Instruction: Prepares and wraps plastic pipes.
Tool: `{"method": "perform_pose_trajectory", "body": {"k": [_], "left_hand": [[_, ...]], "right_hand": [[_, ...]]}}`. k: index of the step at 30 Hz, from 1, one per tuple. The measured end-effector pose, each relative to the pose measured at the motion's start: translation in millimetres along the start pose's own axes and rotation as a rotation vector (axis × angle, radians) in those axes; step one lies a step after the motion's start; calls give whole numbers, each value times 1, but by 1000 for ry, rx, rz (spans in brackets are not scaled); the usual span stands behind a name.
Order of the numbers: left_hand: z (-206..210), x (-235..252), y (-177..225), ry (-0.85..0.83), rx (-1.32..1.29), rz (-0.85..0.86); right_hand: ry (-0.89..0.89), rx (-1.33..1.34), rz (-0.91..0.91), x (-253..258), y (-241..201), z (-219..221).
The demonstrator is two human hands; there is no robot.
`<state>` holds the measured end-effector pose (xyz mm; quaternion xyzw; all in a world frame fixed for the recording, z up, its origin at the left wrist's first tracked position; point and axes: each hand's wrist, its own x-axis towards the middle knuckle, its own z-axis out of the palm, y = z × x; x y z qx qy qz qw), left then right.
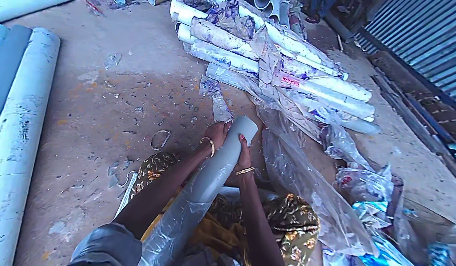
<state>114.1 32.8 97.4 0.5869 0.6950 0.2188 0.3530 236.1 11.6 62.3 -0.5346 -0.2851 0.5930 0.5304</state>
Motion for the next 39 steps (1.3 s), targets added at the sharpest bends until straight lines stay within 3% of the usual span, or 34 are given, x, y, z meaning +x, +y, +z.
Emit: {"method": "perform_pose_trajectory", "body": {"k": [6,9,12,16,22,25,28,30,34,39], "left_hand": [[9,7,-61,67,-130,-64],[32,1,-93,66,-151,-155],[60,3,-108,38,-136,-128],[63,15,-95,-45,-130,-65],[34,12,-75,66,-558,-152],[9,-53,-67,-104,-481,-146],[3,-134,-60,-356,-324,-218],[9,-155,-49,-422,-313,-230],[25,-135,-39,-309,-378,-184],[37,-121,-28,-197,-185,-179]], "right_hand": [[41,-56,-7,-3,6,1],[69,-79,1,-4,16,-5],[102,-93,0,-4,25,-21],[69,-67,-72,-3,25,-41],[38,-51,-194,-16,-1,-56],[82,-43,-208,-16,-1,-61],[-21,34,-210,-14,3,-60],[-72,102,-197,-11,6,-61],[-72,122,-182,-15,6,-60],[-39,130,-115,-16,6,-78]]}}
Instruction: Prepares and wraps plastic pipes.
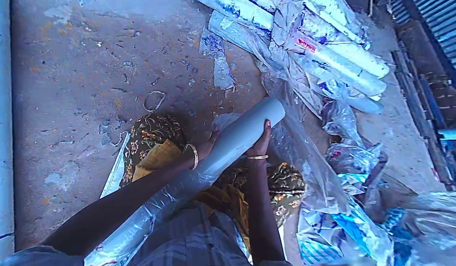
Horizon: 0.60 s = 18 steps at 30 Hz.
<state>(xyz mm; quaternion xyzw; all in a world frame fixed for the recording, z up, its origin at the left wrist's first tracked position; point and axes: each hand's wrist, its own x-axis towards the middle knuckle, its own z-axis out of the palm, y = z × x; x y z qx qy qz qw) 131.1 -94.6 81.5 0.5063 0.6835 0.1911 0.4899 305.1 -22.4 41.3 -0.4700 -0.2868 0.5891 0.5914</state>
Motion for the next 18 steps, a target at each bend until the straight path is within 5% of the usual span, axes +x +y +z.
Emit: {"method": "perform_pose_trajectory", "body": {"k": [3,8,11,15,18], "left_hand": [[2,3,-7,75,-49,12],[-4,10,-10,82,-107,-43],[-2,9,-13,108,-212,-87],[-4,3,-1,165,-442,-217],[1,-1,10,226,-185,-48]], "right_hand": [[67,-180,-125,-5,5,-14],[-141,-809,-912,-54,-15,-42],[-430,-1132,-1003,-71,-21,-34],[-537,-1208,-1115,-56,-20,-22],[-585,-1253,-1154,-49,-25,-15]]}}
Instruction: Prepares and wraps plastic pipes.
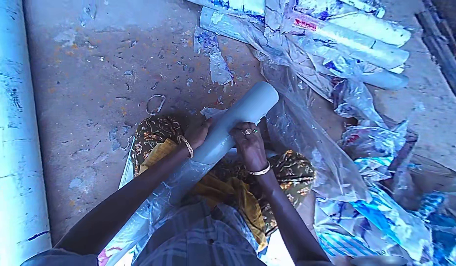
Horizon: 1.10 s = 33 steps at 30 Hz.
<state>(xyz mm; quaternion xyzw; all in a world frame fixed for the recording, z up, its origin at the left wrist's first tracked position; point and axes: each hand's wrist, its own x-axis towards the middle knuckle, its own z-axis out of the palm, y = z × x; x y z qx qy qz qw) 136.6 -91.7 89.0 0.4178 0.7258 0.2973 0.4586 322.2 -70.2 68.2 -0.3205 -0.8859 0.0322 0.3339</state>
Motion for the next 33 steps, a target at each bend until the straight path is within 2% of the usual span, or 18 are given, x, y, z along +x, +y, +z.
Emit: {"method": "perform_pose_trajectory", "body": {"k": [3,5,7,9,11,14,19,21,24,28,31,33], "left_hand": [[5,-1,-7,155,191,259],[4,-7,3,301,98,404],[4,-8,22,288,-5,484],[14,-4,44,75,22,375],[31,5,52,-96,183,244],[45,20,47,-96,336,193],[42,39,42,-242,390,170],[36,50,34,-338,338,131],[26,61,27,-382,253,125],[16,69,22,-454,159,128],[12,67,24,-476,172,105],[12,64,24,-466,190,105]], "right_hand": [[-17,-26,-33,-3,3,-2],[-2,-36,-62,-8,5,-3],[10,-18,-75,-12,4,-3],[-2,7,-64,-10,2,-5],[-16,6,-65,-9,2,-8],[-79,45,-49,-11,4,-15],[-212,154,-28,-17,7,-26],[-284,172,-67,-16,9,-28],[-392,196,-130,-17,14,-34],[-544,196,-110,-38,21,-57],[-517,216,-49,-62,26,-59],[-438,353,69,-78,31,-51]]}}
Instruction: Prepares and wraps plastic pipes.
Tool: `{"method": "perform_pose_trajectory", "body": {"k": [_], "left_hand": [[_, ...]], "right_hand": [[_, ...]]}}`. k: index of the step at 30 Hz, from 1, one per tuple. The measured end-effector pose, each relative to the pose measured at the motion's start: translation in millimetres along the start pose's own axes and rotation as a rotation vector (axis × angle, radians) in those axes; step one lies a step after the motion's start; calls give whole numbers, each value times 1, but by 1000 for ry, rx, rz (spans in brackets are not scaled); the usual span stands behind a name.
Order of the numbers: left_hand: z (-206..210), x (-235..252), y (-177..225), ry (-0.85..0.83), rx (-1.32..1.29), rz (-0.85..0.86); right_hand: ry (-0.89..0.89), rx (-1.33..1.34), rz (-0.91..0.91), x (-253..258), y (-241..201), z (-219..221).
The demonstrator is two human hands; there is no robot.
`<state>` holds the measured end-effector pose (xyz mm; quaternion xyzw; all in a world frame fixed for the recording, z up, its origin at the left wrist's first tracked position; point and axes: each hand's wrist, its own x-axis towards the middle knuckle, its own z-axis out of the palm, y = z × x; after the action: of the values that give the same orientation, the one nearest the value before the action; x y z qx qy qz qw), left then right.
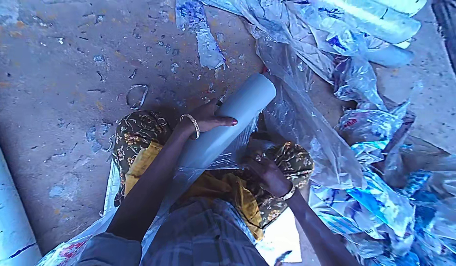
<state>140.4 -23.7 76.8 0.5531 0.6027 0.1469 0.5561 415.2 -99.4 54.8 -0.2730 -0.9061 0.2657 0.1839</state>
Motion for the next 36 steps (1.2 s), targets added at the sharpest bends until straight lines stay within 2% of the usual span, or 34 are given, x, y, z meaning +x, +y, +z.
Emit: {"method": "perform_pose_trajectory", "body": {"k": [3,5,8,10,12,15,18,20,22,24,28,32,36], "left_hand": [[4,-6,-2,44,34,25],[8,-10,0,109,58,51],[12,-11,7,130,56,3],[13,-14,13,207,73,-11],[16,-18,19,314,123,1],[27,-24,28,458,357,0],[26,-24,19,641,442,226],[29,-22,15,608,395,396],[40,-23,17,469,418,376],[46,-20,17,400,438,299],[39,-21,18,318,263,174],[30,-18,15,300,209,158],[26,-17,11,305,207,121]], "right_hand": [[198,568,172,-6,14,13],[369,802,292,6,10,25],[758,836,586,47,-13,31],[910,662,695,69,-9,27],[893,462,760,81,1,23],[748,292,782,91,7,18],[702,272,761,95,7,18],[736,317,743,95,12,21],[787,428,762,92,20,27],[896,602,784,87,27,37],[1187,1074,853,75,25,53],[1210,1403,1098,74,31,65],[1100,1588,1319,83,28,88]]}}
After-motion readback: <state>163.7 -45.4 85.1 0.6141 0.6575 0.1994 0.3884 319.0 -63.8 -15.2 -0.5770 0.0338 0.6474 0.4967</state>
